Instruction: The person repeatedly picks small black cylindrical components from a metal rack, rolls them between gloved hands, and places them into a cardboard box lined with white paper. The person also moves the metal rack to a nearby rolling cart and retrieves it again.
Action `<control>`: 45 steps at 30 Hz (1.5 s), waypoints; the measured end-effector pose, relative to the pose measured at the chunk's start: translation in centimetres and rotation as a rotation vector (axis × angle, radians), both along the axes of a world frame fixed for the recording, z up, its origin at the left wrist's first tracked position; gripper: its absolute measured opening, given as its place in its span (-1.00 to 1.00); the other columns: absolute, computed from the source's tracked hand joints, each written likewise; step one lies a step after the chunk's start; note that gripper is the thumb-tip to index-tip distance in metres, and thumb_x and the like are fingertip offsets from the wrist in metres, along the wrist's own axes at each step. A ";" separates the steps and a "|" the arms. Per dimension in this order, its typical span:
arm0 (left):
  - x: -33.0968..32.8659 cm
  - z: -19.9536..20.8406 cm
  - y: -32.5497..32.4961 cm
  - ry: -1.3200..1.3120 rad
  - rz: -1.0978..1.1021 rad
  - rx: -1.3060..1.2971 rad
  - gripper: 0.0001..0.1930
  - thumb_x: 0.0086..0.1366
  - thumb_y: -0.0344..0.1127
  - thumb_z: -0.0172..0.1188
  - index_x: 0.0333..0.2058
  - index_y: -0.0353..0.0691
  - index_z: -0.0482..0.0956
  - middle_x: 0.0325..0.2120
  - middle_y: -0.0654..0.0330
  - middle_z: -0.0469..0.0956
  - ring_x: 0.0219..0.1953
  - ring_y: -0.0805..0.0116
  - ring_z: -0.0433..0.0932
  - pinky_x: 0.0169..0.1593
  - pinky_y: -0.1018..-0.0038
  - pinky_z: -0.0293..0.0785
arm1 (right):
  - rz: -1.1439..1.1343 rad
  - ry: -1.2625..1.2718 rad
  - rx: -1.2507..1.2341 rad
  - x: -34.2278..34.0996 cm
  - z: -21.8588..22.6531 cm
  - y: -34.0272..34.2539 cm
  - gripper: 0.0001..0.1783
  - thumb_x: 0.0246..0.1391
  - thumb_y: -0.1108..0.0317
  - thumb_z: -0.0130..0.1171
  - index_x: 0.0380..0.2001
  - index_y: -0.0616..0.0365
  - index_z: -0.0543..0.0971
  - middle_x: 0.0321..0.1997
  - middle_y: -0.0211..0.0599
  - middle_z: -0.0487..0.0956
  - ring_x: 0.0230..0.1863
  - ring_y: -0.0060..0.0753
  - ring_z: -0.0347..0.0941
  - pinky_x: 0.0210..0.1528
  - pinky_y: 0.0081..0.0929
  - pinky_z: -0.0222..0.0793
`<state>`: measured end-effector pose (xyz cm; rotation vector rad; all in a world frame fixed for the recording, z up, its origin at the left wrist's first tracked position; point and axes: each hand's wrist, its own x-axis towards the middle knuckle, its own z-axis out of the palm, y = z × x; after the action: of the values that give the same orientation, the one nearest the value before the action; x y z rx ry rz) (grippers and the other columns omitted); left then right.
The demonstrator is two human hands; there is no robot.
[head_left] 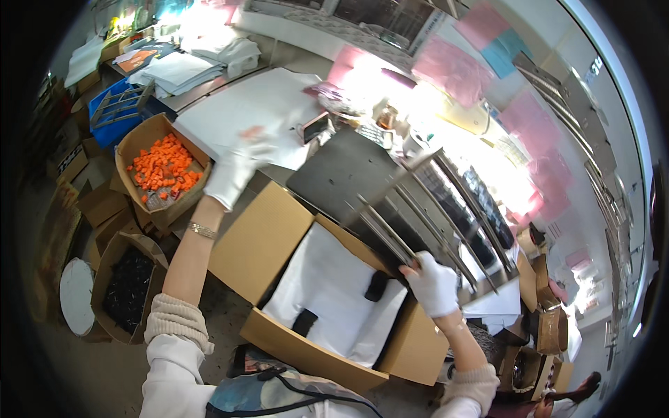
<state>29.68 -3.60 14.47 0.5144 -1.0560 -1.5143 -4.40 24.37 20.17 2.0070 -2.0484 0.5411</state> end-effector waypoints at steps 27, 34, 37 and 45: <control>-27.7 -10.7 6.5 -1.147 0.441 -1.606 -0.91 0.23 -0.24 0.28 -0.30 0.02 0.58 -0.49 0.26 0.43 -0.40 0.25 0.47 -0.33 0.29 0.38 | -0.387 -1.250 -0.214 -13.8 -19.1 1.9 -0.50 0.40 0.17 -0.08 0.28 0.21 0.30 0.25 -0.01 0.46 0.25 -0.19 0.40 0.31 -0.35 0.24; -30.1 -12.2 13.7 -1.051 0.278 -1.159 -0.56 0.03 0.01 0.40 -0.27 -0.23 0.59 -0.26 0.17 0.50 -0.04 0.16 0.43 0.25 0.06 0.18 | -0.033 -0.384 -0.455 -11.8 -18.3 -4.9 -0.32 0.18 0.29 0.16 0.29 0.39 0.25 0.41 0.15 0.17 0.36 0.22 0.13 0.37 -0.03 0.06; -33.1 -13.7 14.1 -1.037 0.387 -0.883 -0.53 -0.15 0.06 0.50 -0.51 -0.21 0.56 -0.41 0.17 0.50 -0.19 0.17 0.46 0.25 0.11 0.19 | -0.214 -0.304 -0.564 -15.9 -19.0 -12.7 -0.32 0.15 0.32 0.16 0.29 0.38 0.27 0.42 0.15 0.16 0.38 0.19 0.11 0.39 -0.03 0.02; -34.1 -15.0 12.4 -1.010 0.410 -0.822 -0.57 -0.24 -0.02 0.55 -0.76 -0.11 0.45 -0.44 0.17 0.45 -0.18 0.13 0.38 0.04 0.17 0.21 | -0.597 -0.809 -0.735 -28.3 -19.1 -25.3 -0.44 0.29 0.16 0.01 0.24 0.26 0.37 0.27 0.02 0.42 0.29 -0.08 0.34 0.34 -0.29 0.18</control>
<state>-4.46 8.81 -0.57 0.8417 -2.0397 -0.2953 -32.67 -0.97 1.03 0.7394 -2.1602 1.8117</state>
